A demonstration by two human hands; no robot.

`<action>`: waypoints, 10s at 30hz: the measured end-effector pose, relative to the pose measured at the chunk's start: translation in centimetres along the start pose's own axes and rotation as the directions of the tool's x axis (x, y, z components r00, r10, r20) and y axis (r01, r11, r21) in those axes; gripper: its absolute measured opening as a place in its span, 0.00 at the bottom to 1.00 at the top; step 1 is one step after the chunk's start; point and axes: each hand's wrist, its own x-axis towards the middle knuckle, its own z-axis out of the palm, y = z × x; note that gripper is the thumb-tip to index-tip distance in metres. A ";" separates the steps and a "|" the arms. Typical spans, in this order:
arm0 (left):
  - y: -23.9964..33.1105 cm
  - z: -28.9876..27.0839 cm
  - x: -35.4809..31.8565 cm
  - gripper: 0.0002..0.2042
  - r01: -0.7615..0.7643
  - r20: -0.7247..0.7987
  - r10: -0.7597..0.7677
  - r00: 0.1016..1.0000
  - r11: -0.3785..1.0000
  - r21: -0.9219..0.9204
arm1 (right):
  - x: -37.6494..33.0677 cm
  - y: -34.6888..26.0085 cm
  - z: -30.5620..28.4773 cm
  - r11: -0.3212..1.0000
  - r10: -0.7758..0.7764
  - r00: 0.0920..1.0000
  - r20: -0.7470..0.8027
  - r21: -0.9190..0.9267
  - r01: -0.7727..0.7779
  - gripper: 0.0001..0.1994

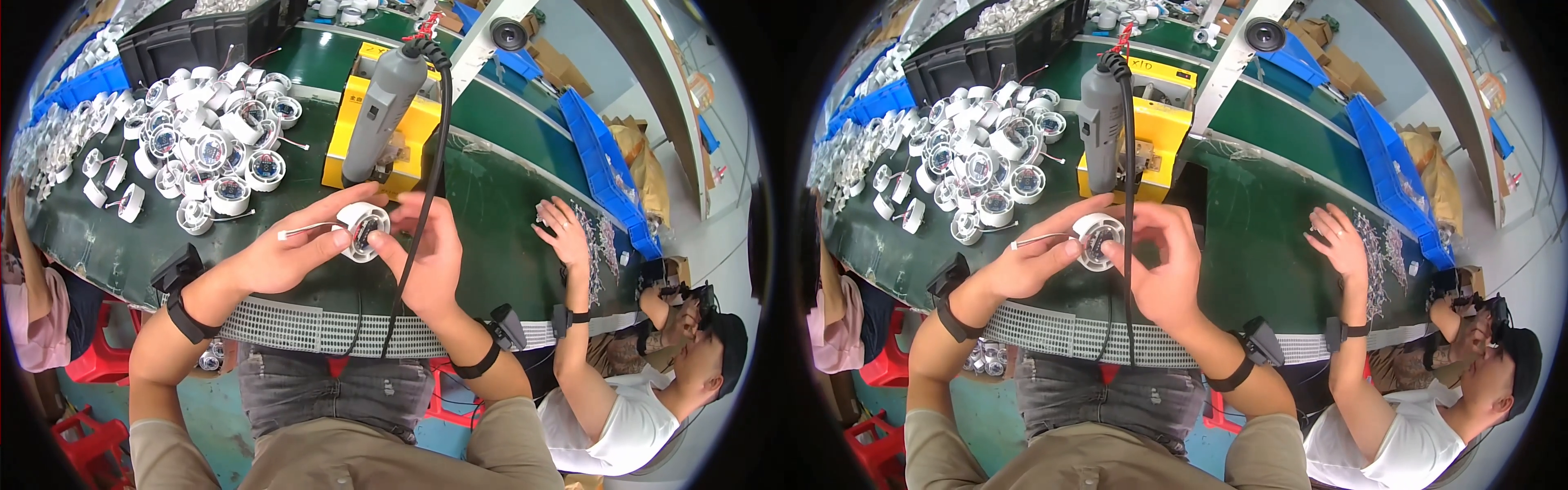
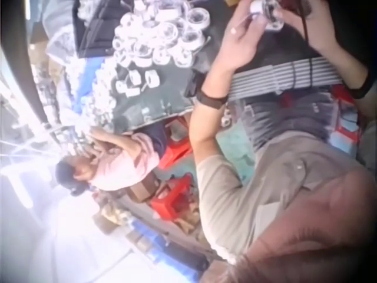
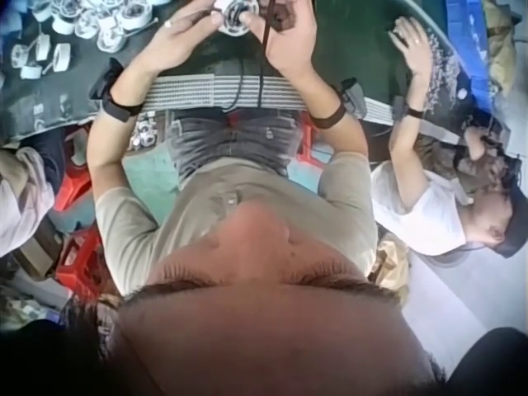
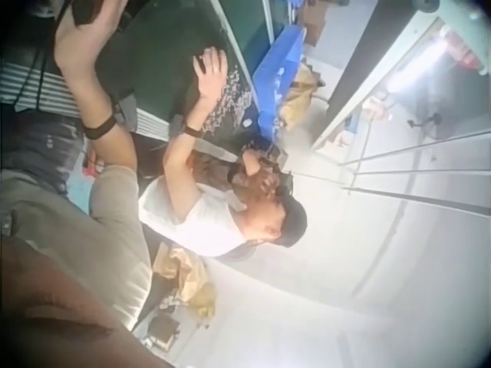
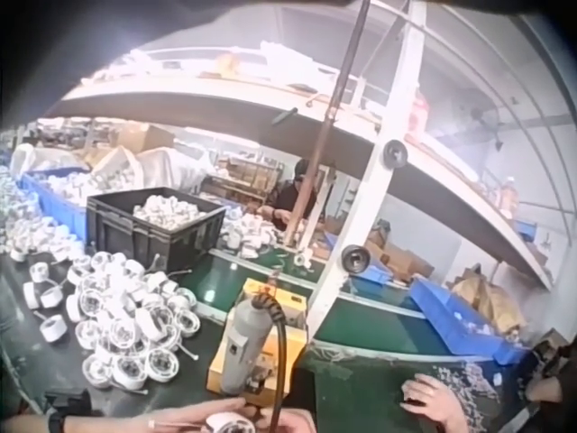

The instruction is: The person assembles camera components by inserting a circuit board into a white plastic housing and securing it with an electric screwdriver. This process is repeated for several units, handling each housing and circuit board one at a time at the workstation.

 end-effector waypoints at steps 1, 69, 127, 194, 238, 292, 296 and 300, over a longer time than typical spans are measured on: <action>-0.1 0.1 0.0 0.26 -0.028 -0.007 0.028 1.000 0.999 0.034 | 0.2 -0.3 0.3 0.983 0.106 0.994 0.000 0.148 -0.104 0.15; -1.7 -1.8 1.0 0.19 0.494 -0.287 -0.499 0.818 0.864 -0.096 | 12.1 1.2 3.9 0.975 -0.069 0.907 -0.416 0.167 0.150 0.14; 1.4 -5.3 -0.7 0.34 0.456 -0.313 0.599 0.737 -0.099 0.885 | 4.8 8.7 -10.6 0.889 0.012 0.823 -0.568 -0.371 -0.269 0.23; -1.7 -0.4 1.3 0.19 -0.281 -0.383 0.299 0.874 0.954 0.103 | 2.3 1.4 0.4 0.975 -0.143 0.990 0.016 0.176 0.138 0.13; -1.5 2.5 1.3 0.27 -0.241 -0.138 0.210 0.968 0.931 -0.275 | 1.5 0.5 0.3 0.940 0.103 0.991 0.088 0.316 -0.126 0.24; -1.3 -3.8 2.4 0.15 0.509 -0.412 -0.500 0.762 0.855 -0.097 | 11.7 1.2 4.2 0.964 -0.077 0.883 -0.463 0.190 0.184 0.15; -0.9 -3.8 2.5 0.16 0.524 -0.388 -0.499 0.775 0.850 -0.048 | 9.9 0.5 4.5 0.936 -0.013 0.917 -0.399 0.318 0.151 0.15; -0.9 -3.7 2.4 0.16 0.496 -0.359 -0.475 0.804 0.868 -0.038 | 8.2 0.1 6.2 0.909 -0.039 0.944 -0.328 0.382 0.170 0.16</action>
